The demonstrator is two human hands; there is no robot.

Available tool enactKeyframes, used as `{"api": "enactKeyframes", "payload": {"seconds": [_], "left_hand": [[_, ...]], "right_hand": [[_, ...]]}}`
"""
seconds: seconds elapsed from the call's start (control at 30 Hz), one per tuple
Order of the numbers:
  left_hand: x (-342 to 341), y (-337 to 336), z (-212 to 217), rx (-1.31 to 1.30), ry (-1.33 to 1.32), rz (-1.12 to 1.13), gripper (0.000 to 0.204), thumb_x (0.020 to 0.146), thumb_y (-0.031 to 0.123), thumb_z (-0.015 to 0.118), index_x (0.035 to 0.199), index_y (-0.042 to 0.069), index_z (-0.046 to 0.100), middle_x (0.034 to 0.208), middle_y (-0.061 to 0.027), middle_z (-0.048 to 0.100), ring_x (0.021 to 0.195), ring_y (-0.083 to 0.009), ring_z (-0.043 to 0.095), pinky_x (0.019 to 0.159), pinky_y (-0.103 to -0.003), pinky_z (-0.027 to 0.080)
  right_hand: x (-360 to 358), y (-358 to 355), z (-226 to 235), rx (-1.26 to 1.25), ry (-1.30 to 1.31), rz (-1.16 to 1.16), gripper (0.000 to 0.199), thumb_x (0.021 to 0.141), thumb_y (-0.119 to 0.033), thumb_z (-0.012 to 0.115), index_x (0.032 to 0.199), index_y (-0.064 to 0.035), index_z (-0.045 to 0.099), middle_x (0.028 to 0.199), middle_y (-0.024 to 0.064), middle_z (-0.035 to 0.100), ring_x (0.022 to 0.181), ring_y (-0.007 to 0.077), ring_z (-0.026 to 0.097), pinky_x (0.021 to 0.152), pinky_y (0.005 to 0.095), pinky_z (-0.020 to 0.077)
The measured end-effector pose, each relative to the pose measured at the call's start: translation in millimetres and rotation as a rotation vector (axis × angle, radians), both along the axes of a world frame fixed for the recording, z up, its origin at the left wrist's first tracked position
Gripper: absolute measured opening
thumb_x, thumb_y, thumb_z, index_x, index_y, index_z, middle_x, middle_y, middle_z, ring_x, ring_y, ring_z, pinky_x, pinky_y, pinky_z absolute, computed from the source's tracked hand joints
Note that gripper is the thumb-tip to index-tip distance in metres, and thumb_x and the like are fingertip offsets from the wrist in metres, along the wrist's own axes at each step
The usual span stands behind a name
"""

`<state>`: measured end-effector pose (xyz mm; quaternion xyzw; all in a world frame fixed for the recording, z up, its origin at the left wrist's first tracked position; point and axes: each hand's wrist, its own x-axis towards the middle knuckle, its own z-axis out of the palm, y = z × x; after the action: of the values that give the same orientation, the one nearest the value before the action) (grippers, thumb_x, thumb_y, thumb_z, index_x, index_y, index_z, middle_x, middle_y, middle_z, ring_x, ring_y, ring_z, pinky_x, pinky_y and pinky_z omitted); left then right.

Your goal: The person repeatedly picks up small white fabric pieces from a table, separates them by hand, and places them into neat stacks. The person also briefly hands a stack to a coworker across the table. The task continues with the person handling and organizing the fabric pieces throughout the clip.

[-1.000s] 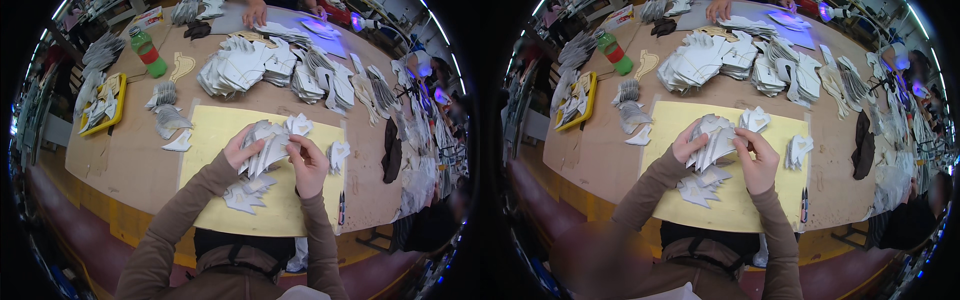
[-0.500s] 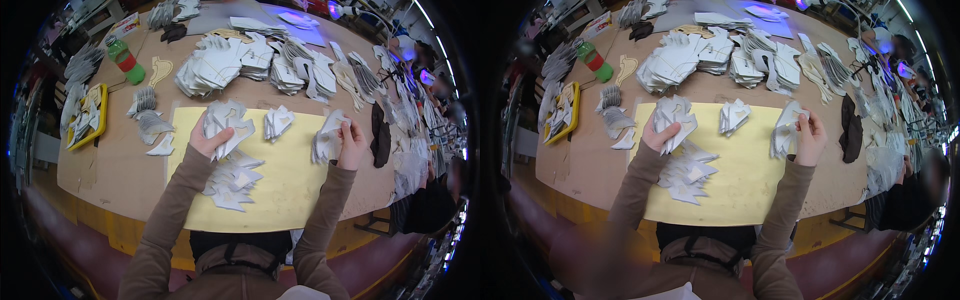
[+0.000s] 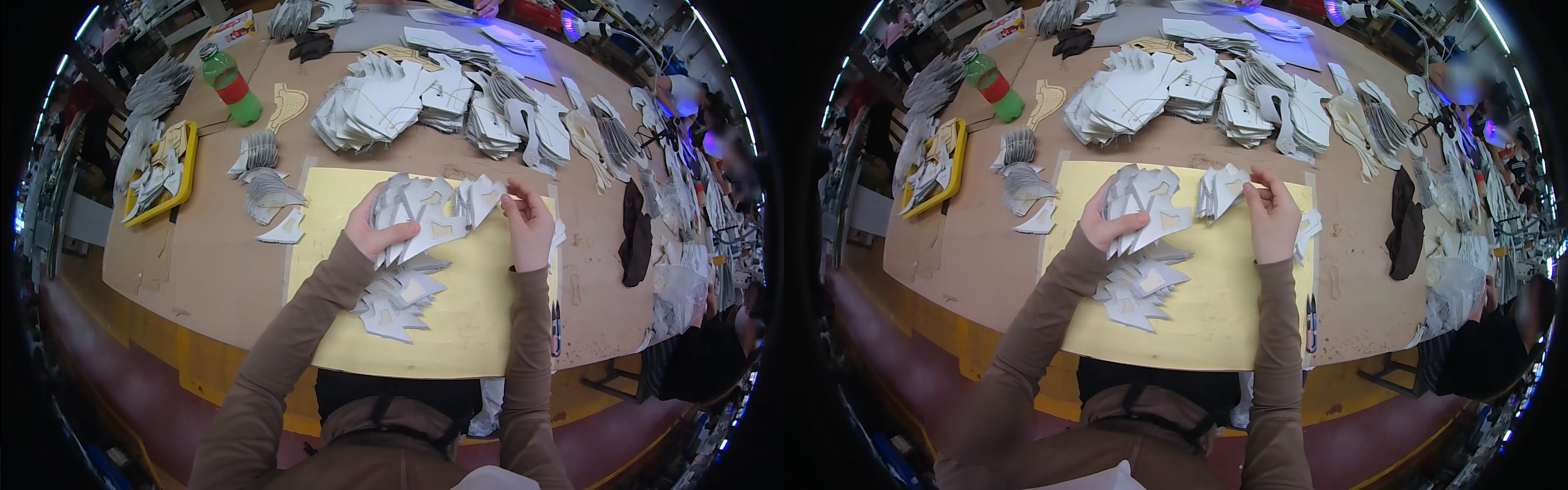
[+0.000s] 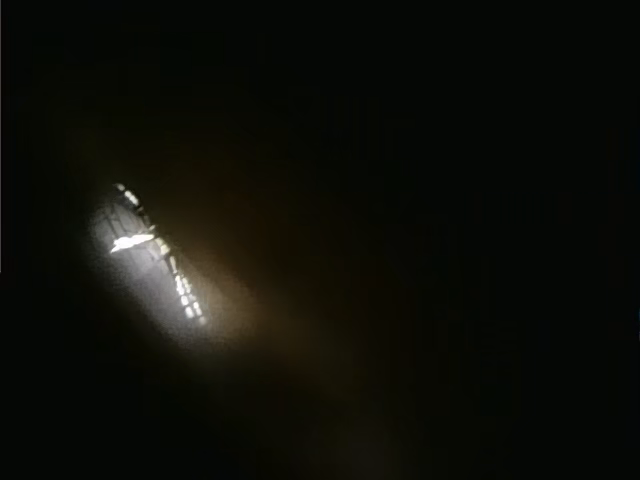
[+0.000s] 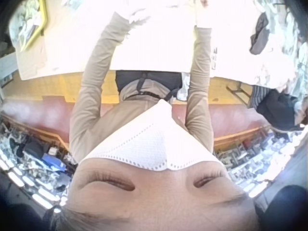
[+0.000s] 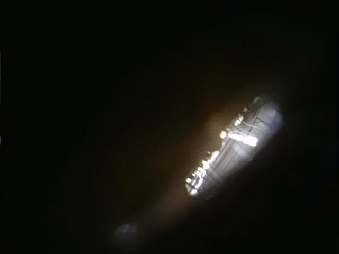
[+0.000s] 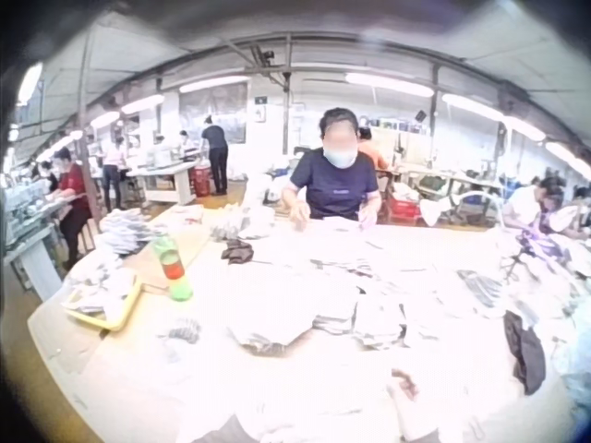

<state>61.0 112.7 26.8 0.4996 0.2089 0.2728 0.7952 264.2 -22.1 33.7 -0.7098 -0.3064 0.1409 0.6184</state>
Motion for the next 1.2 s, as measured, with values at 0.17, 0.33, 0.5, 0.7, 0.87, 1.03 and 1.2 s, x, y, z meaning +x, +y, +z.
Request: {"api": "enactKeyframes", "payload": {"seconds": [0.17, 0.33, 0.5, 0.7, 0.87, 1.03, 1.2], "left_hand": [[-2, -1, -1, 0.087, 0.048, 0.019, 0.061, 0.075, -0.001, 0.071, 0.128, -0.002, 0.042, 0.113, -0.0100, 0.059, 0.102, -0.0159, 0.058, 0.089, -0.029, 0.048], [1, -7, 8, 0.035, 0.048, -0.006, 0.051, 0.079, 0.003, 0.069, 0.125, -0.001, 0.047, 0.111, -0.0083, 0.060, 0.100, -0.0135, 0.058, 0.087, -0.028, 0.047], [-1, -6, 6, 0.076, 0.048, 0.016, 0.041, 0.082, 0.005, 0.067, 0.120, -0.001, 0.052, 0.109, -0.0070, 0.061, 0.099, -0.0119, 0.058, 0.086, -0.027, 0.047], [-4, -2, 7, 0.232, 0.109, 0.049, 0.042, 0.081, 0.011, 0.070, 0.117, -0.003, 0.053, 0.105, -0.0079, 0.063, 0.095, -0.0112, 0.058, 0.083, -0.026, 0.048], [-5, 1, 7, 0.140, 0.137, 0.067, 0.043, 0.080, 0.005, 0.068, 0.119, -0.003, 0.052, 0.103, -0.0088, 0.063, 0.089, -0.0129, 0.062, 0.076, -0.026, 0.053], [-6, 8, 8, 0.016, 0.049, 0.086, 0.044, 0.080, 0.006, 0.068, 0.119, -0.004, 0.050, 0.102, -0.0088, 0.063, 0.086, -0.0132, 0.062, 0.073, -0.026, 0.053], [-7, 9, 8, -0.056, 0.016, 0.055, 0.045, 0.079, 0.005, 0.068, 0.120, -0.004, 0.049, 0.102, -0.0095, 0.062, 0.087, -0.0146, 0.063, 0.073, -0.028, 0.055]], "right_hand": [[-40, -3, 17, 0.095, 0.174, 0.296, 0.026, 0.086, -0.003, 0.064, 0.110, 0.0039, 0.058, 0.093, 0.0039, 0.059, 0.078, 0.0068, 0.054, 0.068, 0.0191, 0.0448], [-63, -2, 18, 0.030, 0.372, 0.387, 0.027, 0.083, 0.000, 0.066, 0.109, 0.0032, 0.059, 0.087, 0.0038, 0.060, 0.069, 0.0054, 0.053, 0.061, 0.0188, 0.0428], [-63, -4, 20, 0.002, 0.313, 0.375, 0.019, 0.083, 0.000, 0.066, 0.101, 0.0042, 0.062, 0.084, 0.0027, 0.059, 0.066, 0.0053, 0.052, 0.057, 0.0185, 0.0418], [-61, -6, 27, 0.059, 0.132, 0.324, 0.019, 0.085, 0.000, 0.063, 0.103, 0.0067, 0.062, 0.085, 0.0015, 0.057, 0.065, 0.0054, 0.050, 0.058, 0.0182, 0.0401], [-42, -8, 25, 0.105, 0.036, 0.164, 0.022, 0.090, -0.002, 0.056, 0.109, 0.0074, 0.060, 0.090, 0.0032, 0.058, 0.070, 0.0056, 0.048, 0.064, 0.0193, 0.0401], [-5, -18, 17, 0.194, 0.098, -0.086, 0.025, 0.088, -0.006, 0.062, 0.111, 0.0055, 0.061, 0.080, 0.0007, 0.058, 0.066, 0.0052, 0.050, 0.061, 0.0179, 0.0411], [50, -57, 8, -0.043, -0.007, -0.194, 0.026, 0.087, -0.008, 0.064, 0.109, 0.0066, 0.062, 0.079, 0.0022, 0.062, 0.068, 0.0058, 0.053, 0.061, 0.0182, 0.0421]]}}
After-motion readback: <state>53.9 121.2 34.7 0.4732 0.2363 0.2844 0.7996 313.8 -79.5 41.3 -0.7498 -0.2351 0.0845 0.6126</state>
